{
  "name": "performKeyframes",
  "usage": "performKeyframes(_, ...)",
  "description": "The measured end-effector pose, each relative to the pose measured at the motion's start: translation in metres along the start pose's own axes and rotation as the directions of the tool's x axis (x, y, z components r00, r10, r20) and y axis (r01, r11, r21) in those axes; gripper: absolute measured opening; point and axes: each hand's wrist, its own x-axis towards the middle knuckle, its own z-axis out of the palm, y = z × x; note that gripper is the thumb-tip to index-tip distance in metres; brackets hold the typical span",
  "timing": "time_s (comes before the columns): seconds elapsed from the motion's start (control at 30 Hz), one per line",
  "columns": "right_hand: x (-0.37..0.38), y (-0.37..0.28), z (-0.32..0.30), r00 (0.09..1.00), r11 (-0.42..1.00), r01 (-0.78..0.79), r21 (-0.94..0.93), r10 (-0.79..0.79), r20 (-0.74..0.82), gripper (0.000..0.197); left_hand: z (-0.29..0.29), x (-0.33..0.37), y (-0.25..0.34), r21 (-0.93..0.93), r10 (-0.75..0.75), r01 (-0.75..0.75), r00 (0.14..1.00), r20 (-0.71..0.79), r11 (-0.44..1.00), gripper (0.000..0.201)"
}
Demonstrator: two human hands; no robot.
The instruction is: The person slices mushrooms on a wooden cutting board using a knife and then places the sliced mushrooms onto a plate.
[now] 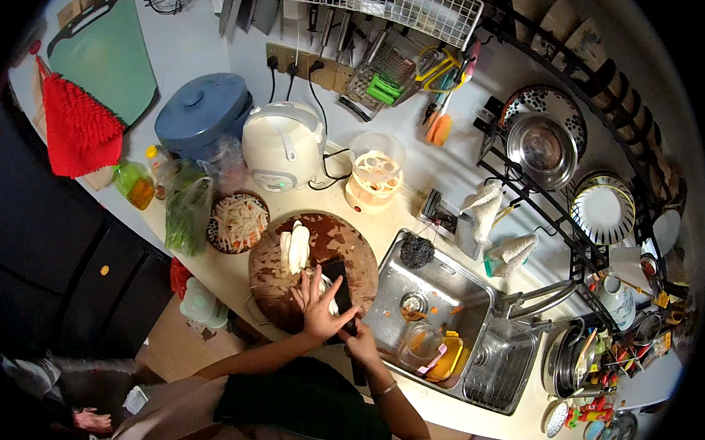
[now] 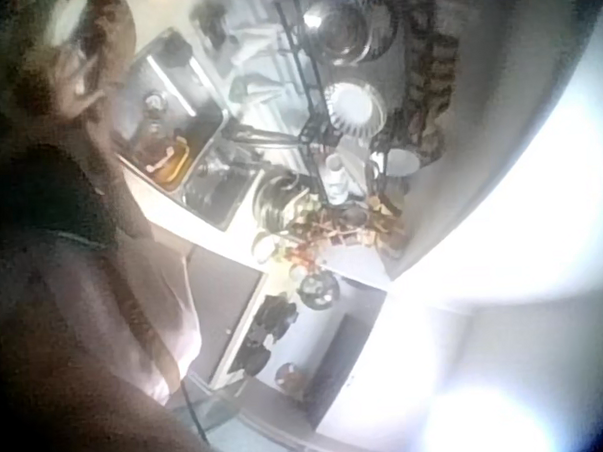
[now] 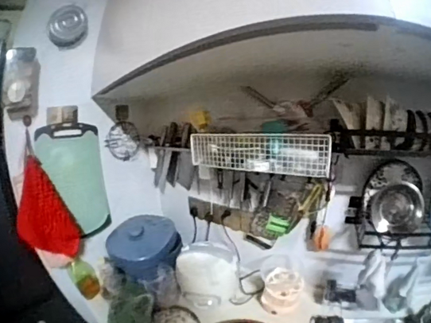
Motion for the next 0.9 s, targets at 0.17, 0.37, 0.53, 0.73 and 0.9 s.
performKeyframes(0.17,-0.015,-0.009,0.02,0.996,0.999,0.001,-0.046,-0.005,-0.084,0.019,-0.012,0.003,0.001,-0.239,0.052,-0.084,0.989,-0.137,0.967,0.047)
performKeyframes(0.37,0.001,-0.044,0.048,0.975,0.974,0.22,-0.064,-0.22,-0.006,0.015,-0.057,0.039,-0.008,-0.22,0.064,-0.119,0.968,-0.244,0.968,0.037)
performKeyframes(0.53,0.081,-0.11,0.112,0.981,0.985,0.142,0.095,-0.153,0.116,0.014,-0.093,0.113,-0.079,-0.127,0.024,-0.073,0.935,-0.355,0.989,0.036)
performKeyframes(0.73,0.165,-0.134,0.189,0.973,0.979,0.053,0.197,-0.095,0.212,0.012,-0.13,0.168,-0.176,-0.039,-0.098,0.091,0.965,-0.243,0.995,0.036)
performKeyframes(0.9,0.176,-0.124,0.187,0.987,0.989,-0.042,0.145,0.018,0.161,0.014,-0.119,0.172,-0.23,0.021,-0.153,0.159,0.972,-0.179,0.987,0.035)
